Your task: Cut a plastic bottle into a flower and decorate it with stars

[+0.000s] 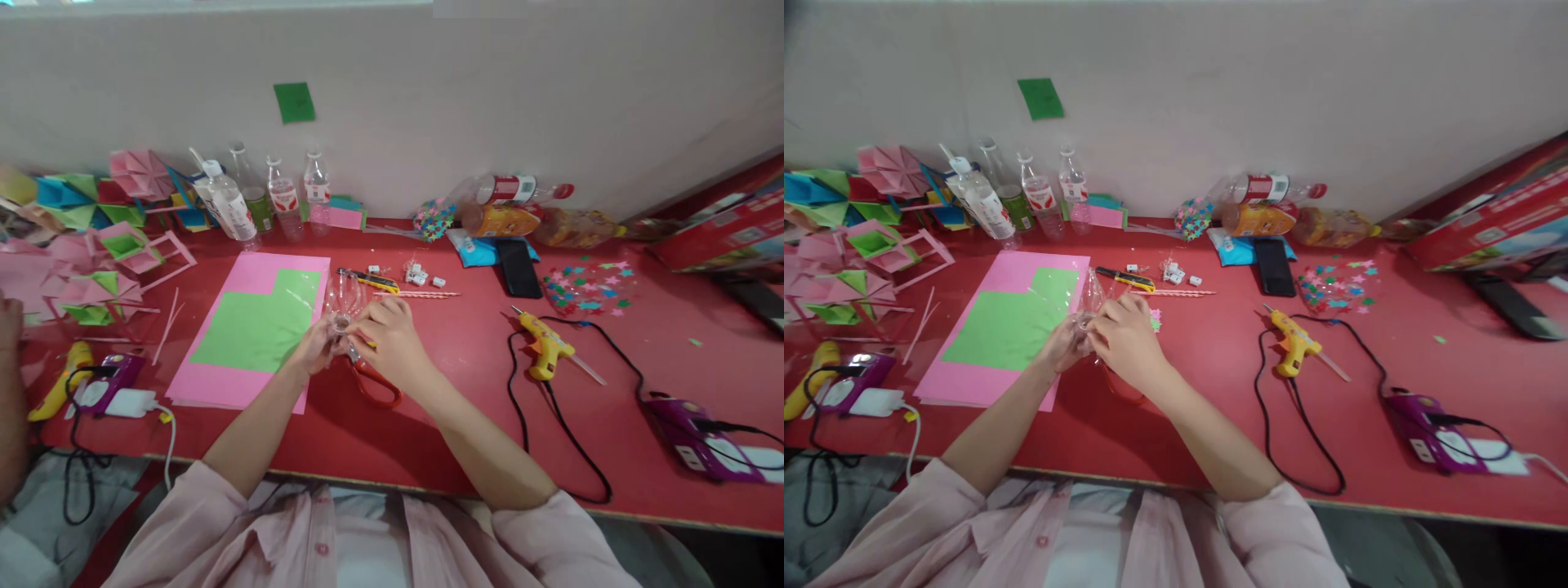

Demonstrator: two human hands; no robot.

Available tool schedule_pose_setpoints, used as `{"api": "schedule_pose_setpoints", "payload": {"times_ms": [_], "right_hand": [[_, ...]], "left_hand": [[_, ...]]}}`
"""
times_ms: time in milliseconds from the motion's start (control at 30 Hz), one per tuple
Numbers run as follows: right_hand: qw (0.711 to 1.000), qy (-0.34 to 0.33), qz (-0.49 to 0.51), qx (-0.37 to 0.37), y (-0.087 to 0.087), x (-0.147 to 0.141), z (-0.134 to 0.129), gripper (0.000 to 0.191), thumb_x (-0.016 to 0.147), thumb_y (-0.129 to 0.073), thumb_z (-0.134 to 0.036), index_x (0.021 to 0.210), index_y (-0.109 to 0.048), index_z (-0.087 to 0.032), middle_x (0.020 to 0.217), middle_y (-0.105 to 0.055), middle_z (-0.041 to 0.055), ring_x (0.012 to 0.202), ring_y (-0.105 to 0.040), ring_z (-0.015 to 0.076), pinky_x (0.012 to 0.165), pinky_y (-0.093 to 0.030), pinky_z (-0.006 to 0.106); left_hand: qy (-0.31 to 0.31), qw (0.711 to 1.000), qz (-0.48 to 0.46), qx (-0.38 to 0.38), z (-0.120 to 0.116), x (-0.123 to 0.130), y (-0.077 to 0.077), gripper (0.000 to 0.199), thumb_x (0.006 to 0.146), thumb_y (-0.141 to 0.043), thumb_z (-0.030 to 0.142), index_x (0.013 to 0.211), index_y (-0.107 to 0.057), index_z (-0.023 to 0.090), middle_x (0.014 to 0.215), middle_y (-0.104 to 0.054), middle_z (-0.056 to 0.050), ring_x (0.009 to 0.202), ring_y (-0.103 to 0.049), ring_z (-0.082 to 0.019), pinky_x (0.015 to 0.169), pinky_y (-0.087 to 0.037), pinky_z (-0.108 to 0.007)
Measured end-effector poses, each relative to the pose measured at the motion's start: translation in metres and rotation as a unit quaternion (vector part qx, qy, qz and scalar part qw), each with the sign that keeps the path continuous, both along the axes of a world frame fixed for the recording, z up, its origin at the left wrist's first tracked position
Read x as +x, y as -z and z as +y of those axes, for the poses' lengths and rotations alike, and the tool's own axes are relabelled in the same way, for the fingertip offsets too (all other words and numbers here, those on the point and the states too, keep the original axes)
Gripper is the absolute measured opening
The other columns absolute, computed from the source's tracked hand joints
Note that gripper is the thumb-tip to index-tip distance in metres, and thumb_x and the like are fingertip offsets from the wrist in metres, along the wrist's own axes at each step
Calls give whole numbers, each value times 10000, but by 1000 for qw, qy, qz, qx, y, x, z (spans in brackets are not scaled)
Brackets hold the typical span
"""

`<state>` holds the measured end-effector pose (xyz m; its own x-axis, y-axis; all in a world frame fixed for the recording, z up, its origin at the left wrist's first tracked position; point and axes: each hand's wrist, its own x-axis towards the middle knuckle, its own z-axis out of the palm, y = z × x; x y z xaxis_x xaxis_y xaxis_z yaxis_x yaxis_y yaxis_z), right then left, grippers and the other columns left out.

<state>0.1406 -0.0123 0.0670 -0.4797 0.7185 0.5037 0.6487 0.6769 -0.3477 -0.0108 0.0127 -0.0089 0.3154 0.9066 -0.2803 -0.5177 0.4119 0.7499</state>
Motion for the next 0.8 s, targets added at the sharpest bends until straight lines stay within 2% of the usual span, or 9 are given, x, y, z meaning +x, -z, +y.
{"api": "schedule_pose_setpoints", "payload": {"times_ms": [167,433,600,667,800], "right_hand": [[1000,-8,-29,-8,-1,-2,-2,225,899,-516,-219,745,-678,-201,751,-614,28,786,-439,181,811,-303,352],[993,-7,-119,-6,2,-3,0,278,925,-475,-207,715,-655,-185,726,-597,21,761,-394,180,780,-263,334],[987,-12,-161,-2,2,-5,-2,292,911,-484,-170,664,-639,-180,695,-575,29,728,-379,180,717,-243,338],[989,-14,-150,-7,-1,-5,-3,290,909,-488,-173,662,-639,-184,690,-577,28,732,-391,180,726,-256,337],[998,5,-66,-17,-5,-3,-5,236,909,-503,-222,742,-669,-198,725,-607,26,771,-435,183,796,-302,339]], "left_hand": [[-12,1000,-5,-19,-1,1,-5,178,746,-583,228,621,-485,149,471,-424,55,376,-339,-32,375,-233,-148],[-32,999,-6,-12,-5,5,-10,261,740,-644,318,625,-485,145,467,-427,61,365,-319,-19,370,-236,-146],[-5,1000,-10,-7,-6,5,-7,284,738,-654,369,652,-516,137,437,-392,78,352,-295,-16,366,-235,-147],[-10,1000,-6,-5,-5,4,-5,286,743,-649,380,664,-522,136,445,-400,76,357,-306,-19,364,-236,-147],[-7,1000,-2,24,-3,0,0,251,730,-665,325,657,-507,144,485,-446,64,385,-362,-27,385,-274,-147]]}}
